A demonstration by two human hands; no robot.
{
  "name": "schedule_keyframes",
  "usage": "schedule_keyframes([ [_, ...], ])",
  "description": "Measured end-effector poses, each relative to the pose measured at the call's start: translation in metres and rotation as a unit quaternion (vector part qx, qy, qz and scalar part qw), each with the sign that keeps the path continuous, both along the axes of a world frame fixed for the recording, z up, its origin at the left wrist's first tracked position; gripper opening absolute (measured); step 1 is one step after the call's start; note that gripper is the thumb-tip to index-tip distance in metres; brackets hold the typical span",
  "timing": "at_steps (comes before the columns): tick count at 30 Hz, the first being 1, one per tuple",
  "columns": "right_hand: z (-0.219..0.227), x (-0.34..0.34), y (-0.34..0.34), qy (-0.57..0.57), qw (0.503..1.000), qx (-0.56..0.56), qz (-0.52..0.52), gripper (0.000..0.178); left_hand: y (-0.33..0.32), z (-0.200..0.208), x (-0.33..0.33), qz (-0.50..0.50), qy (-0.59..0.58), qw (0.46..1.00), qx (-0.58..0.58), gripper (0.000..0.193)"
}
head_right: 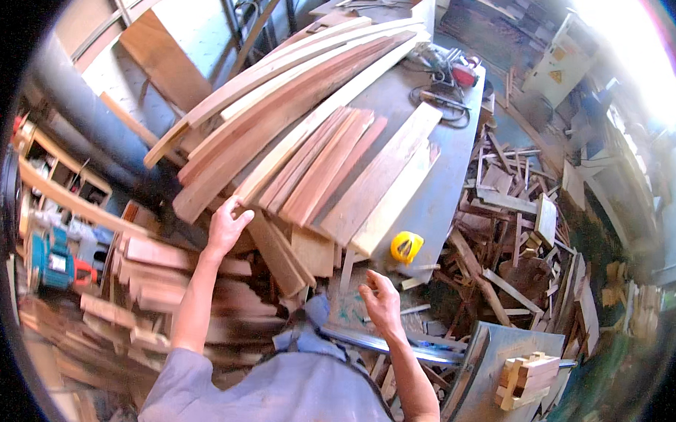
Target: The person selects various wooden boards, measures them with a tape measure, and passes them over a table saw to cut them into smaller pieces.
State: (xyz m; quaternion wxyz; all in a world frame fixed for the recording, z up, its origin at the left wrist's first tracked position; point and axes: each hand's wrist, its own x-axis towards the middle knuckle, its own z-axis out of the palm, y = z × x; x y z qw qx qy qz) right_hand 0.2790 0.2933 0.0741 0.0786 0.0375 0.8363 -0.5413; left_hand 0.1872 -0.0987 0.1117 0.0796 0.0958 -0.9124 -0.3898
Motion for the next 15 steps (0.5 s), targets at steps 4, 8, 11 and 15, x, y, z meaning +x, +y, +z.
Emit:
schedule_keyframes([
  [4, 0.015, -0.089, -0.038, 0.142, 0.977, 0.159, 0.031, 0.049, -0.032, 0.006, -0.092, -0.003, 0.065, 0.992, -0.112, 0.052],
  [8, 0.009, -0.192, -0.069, 0.176, 0.95, 0.256, 0.041, 0.058, -0.06, -0.001, -0.218, -0.025, 0.111, 0.969, -0.221, 0.054],
  [11, -0.004, -0.256, -0.081, 0.169, 0.922, 0.346, 0.037, 0.064, -0.079, -0.008, -0.311, -0.034, 0.093, 0.961, -0.259, 0.061],
  [15, -0.016, -0.323, -0.087, 0.175, 0.894, 0.41, 0.052, 0.065, -0.098, -0.034, -0.402, -0.031, 0.065, 0.962, -0.262, 0.076],
])
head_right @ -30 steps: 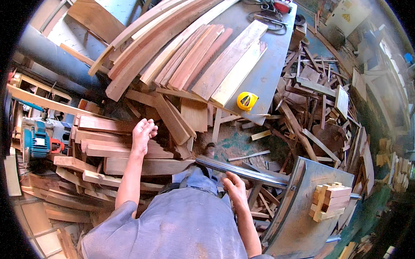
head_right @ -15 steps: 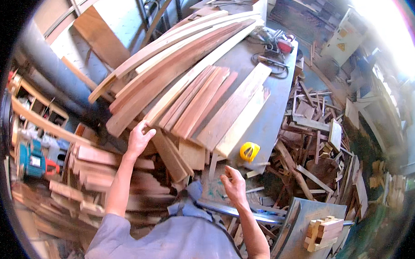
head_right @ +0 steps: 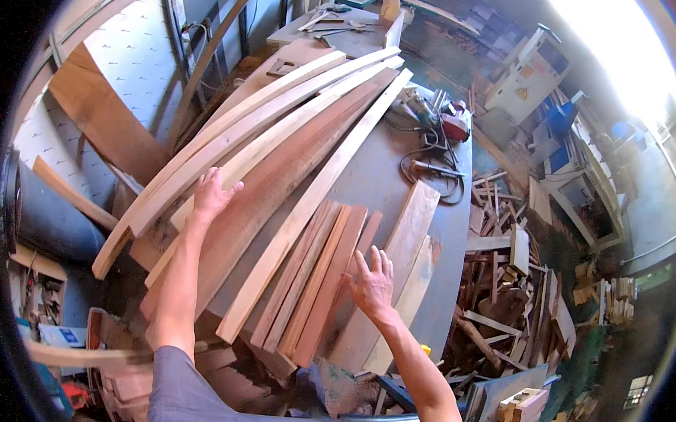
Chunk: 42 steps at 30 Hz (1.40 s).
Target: The person selects various wooden boards, measures them with a tape measure, and passes them over a table saw to cut them into smaller pieces.
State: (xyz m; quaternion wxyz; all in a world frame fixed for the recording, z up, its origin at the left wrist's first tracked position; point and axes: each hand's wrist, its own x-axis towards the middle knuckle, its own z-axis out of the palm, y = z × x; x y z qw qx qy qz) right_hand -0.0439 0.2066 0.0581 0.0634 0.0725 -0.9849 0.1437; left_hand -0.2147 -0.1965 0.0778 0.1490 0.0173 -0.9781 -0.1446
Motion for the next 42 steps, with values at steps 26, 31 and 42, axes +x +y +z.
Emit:
schedule_keyframes([
  [26, -0.029, -0.018, -0.01, -0.001, 0.998, -0.034, -0.057, 0.063, 0.042, -0.003, -0.004, -0.004, -0.068, 0.995, 0.071, 0.089],
  [31, -0.027, -0.017, -0.007, -0.017, 0.998, -0.024, -0.062, 0.064, 0.058, 0.001, -0.053, -0.086, 0.054, 0.995, -0.001, 0.068],
  [42, -0.021, -0.02, -0.007, -0.019, 0.997, -0.028, -0.063, 0.063, 0.166, -0.066, -0.374, -0.03, -0.13, 0.927, 0.349, 0.073],
])
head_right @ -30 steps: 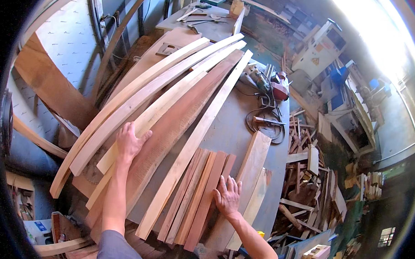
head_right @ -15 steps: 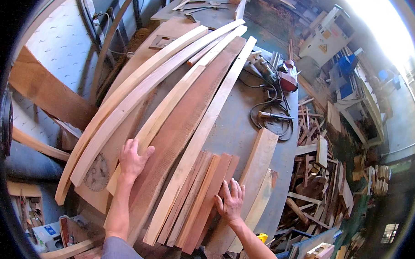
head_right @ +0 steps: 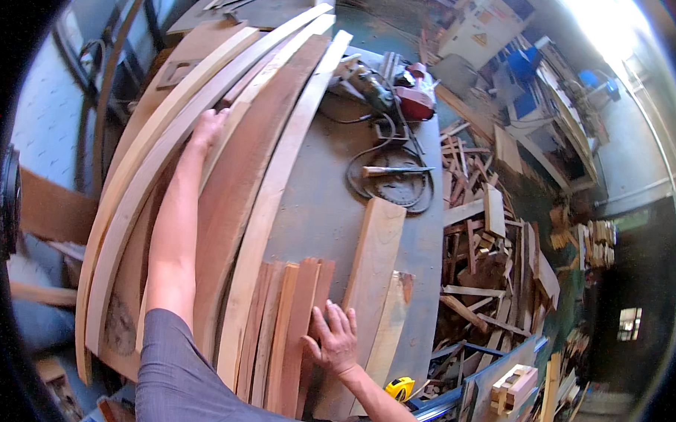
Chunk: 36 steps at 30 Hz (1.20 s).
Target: The person selects various wooden boards, measures them with a tape measure, and passes them over a table saw to cut them into smaller pieces.
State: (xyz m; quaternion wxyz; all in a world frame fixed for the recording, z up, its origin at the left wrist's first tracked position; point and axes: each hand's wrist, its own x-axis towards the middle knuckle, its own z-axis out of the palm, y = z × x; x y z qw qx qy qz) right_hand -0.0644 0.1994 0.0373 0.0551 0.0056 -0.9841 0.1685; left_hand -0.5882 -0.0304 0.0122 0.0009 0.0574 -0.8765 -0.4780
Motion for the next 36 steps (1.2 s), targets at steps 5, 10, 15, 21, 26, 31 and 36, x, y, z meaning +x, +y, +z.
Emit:
schedule_keyframes([
  [5, 0.003, -0.001, 0.001, -0.007, 1.0, -0.018, 0.004, 0.063, -0.005, -0.056, -0.096, 0.044, -0.024, 0.985, 0.167, 0.069],
  [10, 0.005, -0.001, 0.003, -0.019, 1.0, -0.018, -0.009, 0.064, 0.012, -0.058, -0.104, 0.089, -0.021, 0.993, 0.074, 0.052],
  [15, 0.008, -0.001, 0.0, -0.005, 1.0, -0.012, -0.008, 0.061, 0.04, 0.022, -0.033, 0.168, 0.229, 0.955, -0.088, 0.037],
  [21, 0.008, -0.003, -0.005, 0.018, 1.0, -0.012, 0.002, 0.062, 0.01, 0.109, 0.079, 0.08, 0.468, 0.868, -0.144, 0.028],
  [26, -0.007, 0.003, 0.0, 0.041, 0.999, -0.023, -0.023, 0.063, 0.037, 0.153, 0.217, -0.066, 0.498, 0.858, -0.108, 0.016],
  [31, -0.02, 0.0, 0.007, 0.118, 0.988, -0.097, -0.032, 0.061, 0.036, 0.146, 0.366, -0.257, 0.549, 0.783, -0.145, 0.014],
  [36, 0.036, 0.006, -0.009, -0.154, 0.535, -0.821, -0.125, 0.07, 0.041, 0.113, 0.514, -0.411, 0.495, 0.761, -0.08, 0.015],
])
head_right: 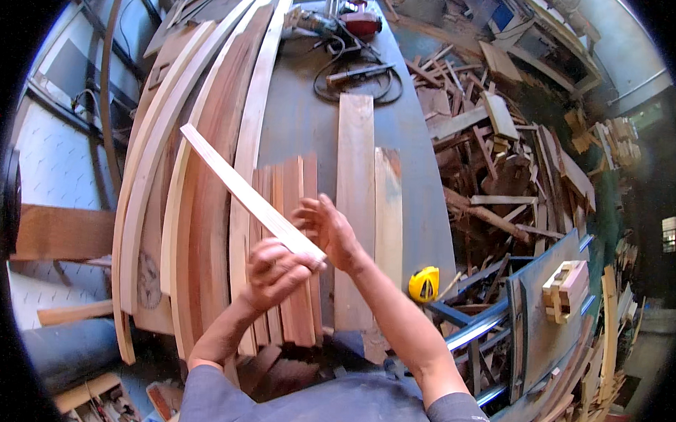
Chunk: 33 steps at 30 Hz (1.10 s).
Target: The person selects various wooden boards, measures them with a tape measure, and passes them over a table saw to cut them into smaller pieces.
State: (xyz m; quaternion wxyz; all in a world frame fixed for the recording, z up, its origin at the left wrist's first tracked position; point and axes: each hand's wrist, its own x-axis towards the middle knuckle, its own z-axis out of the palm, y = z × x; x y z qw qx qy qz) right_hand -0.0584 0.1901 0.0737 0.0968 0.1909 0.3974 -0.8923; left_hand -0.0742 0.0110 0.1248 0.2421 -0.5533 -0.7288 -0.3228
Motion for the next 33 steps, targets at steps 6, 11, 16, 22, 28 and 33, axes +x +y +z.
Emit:
schedule_keyframes([
  [6, 0.026, 0.085, 0.013, 0.044, 0.969, -0.079, 0.23, 0.037, 0.03, -0.024, 0.126, -0.042, -0.104, 0.993, 0.028, 0.013],
  [11, 0.045, 0.189, 0.064, -0.025, 0.972, 0.07, 0.222, 0.042, 0.04, -0.014, 0.18, 0.161, -0.32, 0.929, 0.096, 0.016],
  [16, 0.048, 0.314, 0.121, -0.03, 0.967, 0.176, 0.183, 0.067, 0.081, -0.04, 0.21, 0.04, -0.752, 0.605, 0.26, 0.04],
  [22, 0.032, 0.464, 0.179, 0.008, 0.902, 0.42, 0.105, 0.069, 0.161, -0.057, 0.29, -0.053, -0.826, 0.504, 0.246, 0.04],
  [28, 0.026, 0.608, 0.214, -0.049, 0.848, 0.519, -0.094, 0.042, 0.234, -0.085, 0.38, -0.084, -0.894, 0.4, 0.186, 0.024],
  [33, 0.025, 0.703, 0.231, -0.136, 0.813, 0.506, -0.255, 0.034, 0.292, -0.086, 0.445, -0.144, -0.941, 0.28, 0.125, 0.029],
])
